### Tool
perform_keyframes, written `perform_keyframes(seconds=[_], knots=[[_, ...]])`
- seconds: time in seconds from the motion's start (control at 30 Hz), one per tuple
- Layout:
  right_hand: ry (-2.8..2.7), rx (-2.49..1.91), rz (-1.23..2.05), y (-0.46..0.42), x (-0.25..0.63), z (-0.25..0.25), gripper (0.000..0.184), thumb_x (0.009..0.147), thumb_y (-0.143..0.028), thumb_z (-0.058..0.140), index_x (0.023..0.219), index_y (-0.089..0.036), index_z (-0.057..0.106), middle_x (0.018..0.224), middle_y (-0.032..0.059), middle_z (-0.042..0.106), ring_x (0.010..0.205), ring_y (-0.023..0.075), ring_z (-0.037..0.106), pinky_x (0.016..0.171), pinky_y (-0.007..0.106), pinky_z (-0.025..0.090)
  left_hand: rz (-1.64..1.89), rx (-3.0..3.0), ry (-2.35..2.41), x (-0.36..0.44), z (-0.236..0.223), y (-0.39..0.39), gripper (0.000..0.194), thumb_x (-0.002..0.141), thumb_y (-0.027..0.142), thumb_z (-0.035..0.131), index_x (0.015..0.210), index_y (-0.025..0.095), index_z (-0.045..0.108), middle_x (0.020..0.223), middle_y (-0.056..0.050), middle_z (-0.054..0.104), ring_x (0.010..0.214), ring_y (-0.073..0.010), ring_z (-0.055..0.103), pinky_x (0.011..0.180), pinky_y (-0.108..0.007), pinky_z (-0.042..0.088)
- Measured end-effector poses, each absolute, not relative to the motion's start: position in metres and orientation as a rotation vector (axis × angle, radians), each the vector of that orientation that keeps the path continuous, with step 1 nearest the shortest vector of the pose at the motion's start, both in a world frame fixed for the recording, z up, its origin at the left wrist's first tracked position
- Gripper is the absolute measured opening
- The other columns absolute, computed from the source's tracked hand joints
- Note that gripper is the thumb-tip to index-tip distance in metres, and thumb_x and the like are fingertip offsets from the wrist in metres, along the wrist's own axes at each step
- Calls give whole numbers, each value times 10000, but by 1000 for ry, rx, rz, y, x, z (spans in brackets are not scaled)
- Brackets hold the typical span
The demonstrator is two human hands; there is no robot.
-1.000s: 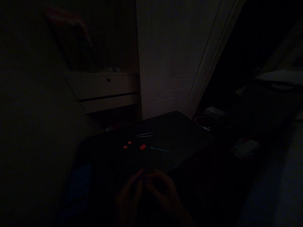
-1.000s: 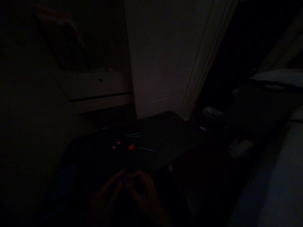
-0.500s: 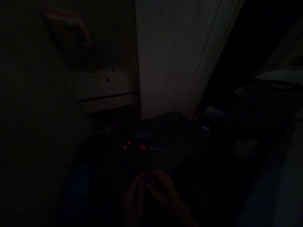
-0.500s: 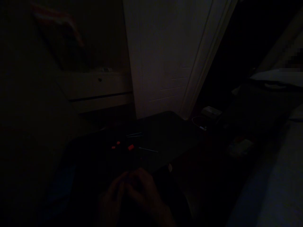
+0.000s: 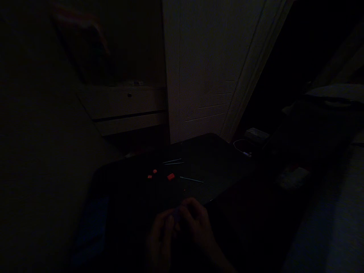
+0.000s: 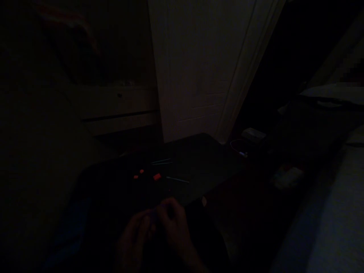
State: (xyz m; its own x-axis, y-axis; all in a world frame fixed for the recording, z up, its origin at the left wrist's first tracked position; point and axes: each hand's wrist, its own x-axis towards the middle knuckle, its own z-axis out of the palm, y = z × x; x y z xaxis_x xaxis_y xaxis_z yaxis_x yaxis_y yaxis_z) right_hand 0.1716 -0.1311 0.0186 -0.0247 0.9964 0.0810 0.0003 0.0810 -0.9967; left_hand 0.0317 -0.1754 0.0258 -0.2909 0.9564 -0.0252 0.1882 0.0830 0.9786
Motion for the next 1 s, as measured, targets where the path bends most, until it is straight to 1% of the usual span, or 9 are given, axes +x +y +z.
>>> perform_keyframes(seconds=[0.13, 0.27, 0.43, 0.6, 0.7, 0.83, 0.87, 0.93, 1.0], knots=[[-1243, -1108, 1210, -134, 171, 23, 319, 997, -520, 716, 961, -203, 731, 828, 18, 732, 762, 200, 707, 709, 286, 580, 1306, 895, 1536, 27, 29, -172, 745, 780, 825, 770, 1096, 154, 844, 886, -107, 853, 779, -265, 796, 705, -332, 653], [-1448, -1005, 867, -136, 182, 28, 132, 1013, -306, 739, 1111, -249, 806, 1022, 51, 791, 937, 220, 765, 864, 313, 612, 1273, 823, 1400, 20, 24, -172, 743, 755, 781, 827, 1196, 184, 860, 1274, -160, 841, 1195, -357, 779, 1018, -425, 641], [-1648, -921, 631, -138, 188, 26, 315, 1042, -186, 703, 1306, -326, 800, 1115, 76, 773, 955, 231, 790, 820, 331, 664, 1325, 562, 1301, 22, 5, -175, 752, 686, 817, 839, 1096, 189, 882, 1283, -200, 832, 1166, -429, 798, 972, -529, 678], [-1823, -824, 590, -142, 186, 28, 578, 995, -137, 736, 1516, -379, 667, 1323, 99, 746, 1158, 272, 757, 973, 408, 656, 1335, 708, 1413, 23, 12, -173, 732, 751, 765, 830, 1235, 216, 838, 1438, -165, 768, 1400, -415, 675, 1167, -529, 572], [-1872, -760, 662, -142, 188, 28, 572, 1004, -88, 671, 1501, -370, 687, 1327, 103, 756, 1170, 272, 756, 974, 412, 652, 1294, 790, 1462, 22, 27, -168, 796, 665, 704, 909, 1232, 153, 820, 1364, -186, 803, 1342, -423, 715, 1166, -542, 574], [-1743, -820, 789, -141, 189, 27, 359, 1007, -138, 751, 1266, -375, 830, 1167, 56, 807, 1054, 250, 790, 947, 380, 653, 1272, 860, 1516, 23, 37, -165, 741, 635, 710, 879, 1107, 139, 844, 1242, -190, 849, 1228, -427, 777, 1136, -559, 589], [-1704, -848, 819, -142, 188, 27, 399, 1006, -154, 766, 1328, -388, 800, 1175, 49, 801, 1045, 242, 790, 950, 369, 655, 1270, 872, 1534, 23, 38, -164, 720, 642, 706, 868, 1095, 147, 847, 1229, -184, 855, 1211, -426, 784, 1115, -557, 602], [-1672, -886, 835, -144, 187, 29, 622, 1006, -165, 767, 1557, -414, 620, 1258, 53, 768, 1088, 238, 774, 984, 370, 653, 1264, 900, 1566, 22, 39, -164, 686, 659, 706, 843, 1075, 161, 854, 1206, -173, 863, 1177, -423, 797, 1056, -540, 635], [-1755, -876, 816, -145, 186, 33, 738, 1013, -172, 753, 1651, -435, 490, 1349, 64, 721, 1176, 250, 742, 1032, 391, 642, 1249, 924, 1603, 19, 38, -164, 664, 646, 736, 822, 998, 174, 868, 1136, -166, 878, 1115, -427, 814, 1007, -530, 653]])
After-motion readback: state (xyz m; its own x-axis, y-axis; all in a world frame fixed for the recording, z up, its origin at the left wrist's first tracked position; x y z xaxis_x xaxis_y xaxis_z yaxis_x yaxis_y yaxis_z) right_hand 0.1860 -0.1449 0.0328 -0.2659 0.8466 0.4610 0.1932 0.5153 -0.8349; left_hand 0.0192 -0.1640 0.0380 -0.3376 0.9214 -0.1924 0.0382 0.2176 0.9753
